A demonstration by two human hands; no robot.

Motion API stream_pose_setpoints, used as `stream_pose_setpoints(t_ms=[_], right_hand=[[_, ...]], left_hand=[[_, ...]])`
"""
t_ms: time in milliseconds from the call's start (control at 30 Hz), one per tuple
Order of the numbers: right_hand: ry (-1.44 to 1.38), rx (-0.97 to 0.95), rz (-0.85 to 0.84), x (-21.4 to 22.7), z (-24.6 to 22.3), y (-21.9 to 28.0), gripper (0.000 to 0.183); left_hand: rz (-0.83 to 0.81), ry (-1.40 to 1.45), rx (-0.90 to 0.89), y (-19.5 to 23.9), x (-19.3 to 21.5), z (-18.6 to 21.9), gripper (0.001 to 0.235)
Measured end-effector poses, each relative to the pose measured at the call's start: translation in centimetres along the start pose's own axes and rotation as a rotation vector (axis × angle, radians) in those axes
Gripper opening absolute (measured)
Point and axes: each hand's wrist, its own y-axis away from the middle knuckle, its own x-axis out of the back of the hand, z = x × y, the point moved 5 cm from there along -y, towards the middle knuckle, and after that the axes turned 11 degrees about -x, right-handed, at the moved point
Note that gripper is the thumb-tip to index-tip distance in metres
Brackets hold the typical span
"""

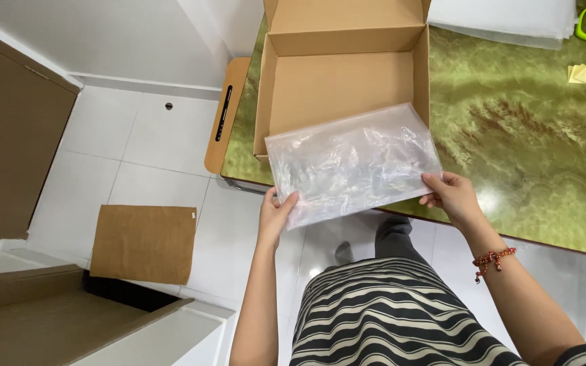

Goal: The person unties a ribbon from a cardboard box, opens it, and removes a yellow shirt wrapped in plastic. They unwrap the shirt, place it on a hanger, and hang it on a clothing rack. The person then folds the plastic wrap and places it on the table.

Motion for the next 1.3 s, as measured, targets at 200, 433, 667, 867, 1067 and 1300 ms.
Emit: stream_pose_setpoints(t_ms=[200, 433, 667, 867, 1067, 1300], right_hand=[[0.018, 0.109, 0.051, -0.3, -4.6, 2.6, 0.029], [-0.128, 0.259, 0.149, 2.1, -9.3, 4.5, 0.026], [-0.288, 0.369, 0.329, 11.0, -15.1, 7.0, 0.024], [-0.340, 0.377, 0.470, 22.0, -15.8, 2.1, 0.019], [-0.331, 0.428, 0.532, 25.6, -24.0, -2.0, 0.021], [-0.307, 0.282, 0.444, 24.1, -32.4, -10.7, 0.026]], left_hand=[[-0.006, -0.085, -0.054, -2.9, -0.9, 1.3, 0.062], [-0.043, -0.127, -0.138, 0.1, -6.2, 16.5, 0.068], [-0.310, -0.102, -0.152, -0.9, -18.4, 24.9, 0.072], [-0.640, -0.190, -0.101, -6.7, -31.8, 24.5, 0.076], [-0.681, -0.328, -0.202, -15.2, -42.4, 28.4, 0.065], [-0.314, 0.267, 0.157, -20.4, -47.0, 29.1, 0.062]])
